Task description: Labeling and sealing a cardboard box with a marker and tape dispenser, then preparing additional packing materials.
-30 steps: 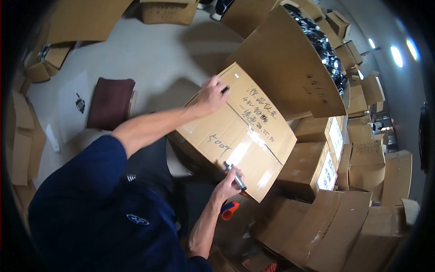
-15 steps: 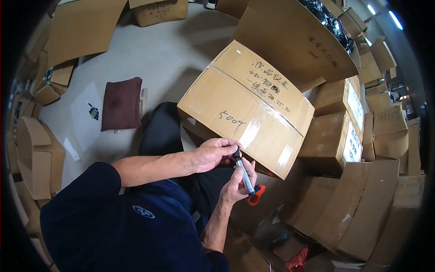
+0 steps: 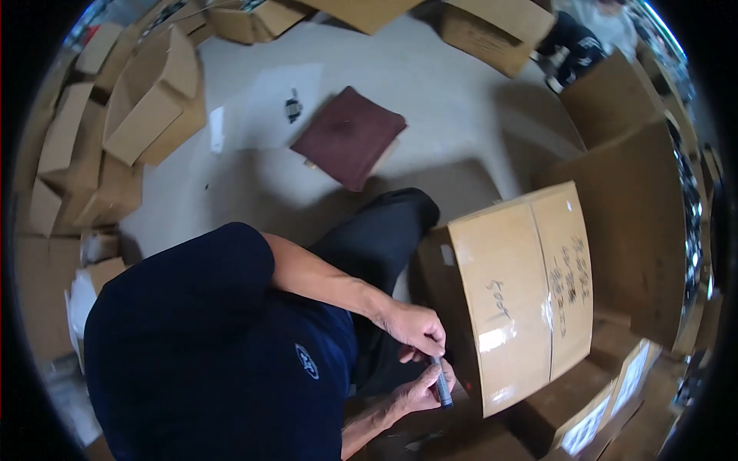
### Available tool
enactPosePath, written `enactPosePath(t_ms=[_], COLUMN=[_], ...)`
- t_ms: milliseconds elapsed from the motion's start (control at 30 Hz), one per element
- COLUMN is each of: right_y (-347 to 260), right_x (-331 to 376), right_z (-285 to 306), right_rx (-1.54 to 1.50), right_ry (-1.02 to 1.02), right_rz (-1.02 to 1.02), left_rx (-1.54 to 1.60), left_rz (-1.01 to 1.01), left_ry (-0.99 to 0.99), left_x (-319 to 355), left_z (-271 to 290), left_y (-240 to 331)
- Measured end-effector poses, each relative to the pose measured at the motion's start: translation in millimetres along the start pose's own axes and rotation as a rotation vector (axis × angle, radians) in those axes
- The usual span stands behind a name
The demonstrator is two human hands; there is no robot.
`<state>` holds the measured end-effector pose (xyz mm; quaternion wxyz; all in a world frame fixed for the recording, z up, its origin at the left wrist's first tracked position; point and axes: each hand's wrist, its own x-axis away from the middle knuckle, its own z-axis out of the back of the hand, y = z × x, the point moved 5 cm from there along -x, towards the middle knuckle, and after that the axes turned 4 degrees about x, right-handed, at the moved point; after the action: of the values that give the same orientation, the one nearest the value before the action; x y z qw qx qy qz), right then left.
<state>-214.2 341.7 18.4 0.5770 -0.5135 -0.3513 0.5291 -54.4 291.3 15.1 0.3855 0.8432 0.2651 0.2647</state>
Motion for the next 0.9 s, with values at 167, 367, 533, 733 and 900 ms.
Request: enactPosePath(t_ms=[167,367,533,733,900], right_y=[-32,-39,-9,6,51], right_x=[1,10,23,13,18], right_z=[-59,-139,-184,-154,-73], right_rx=[-0.021,-0.382,-0.34,-0.036,-0.062], right_ry=[-0.091,-0.001,-0.559,-0.5,-0.298], right_rz=[-0.108,-0.531,-0.615,-0.531,-0.639], left_rx=[-0.504,-0.743,-0.437,0.301,-0.453], left_rz=[-0.565,-0.806,-0.591,-0.635,0.425], left_ry=[0.56,0.733,0.664,1.842,2.105], left_x=[38,81,138,293,523], left_z=[17,42,96,238,404], left_y=[18,35,-1,-67,-146])
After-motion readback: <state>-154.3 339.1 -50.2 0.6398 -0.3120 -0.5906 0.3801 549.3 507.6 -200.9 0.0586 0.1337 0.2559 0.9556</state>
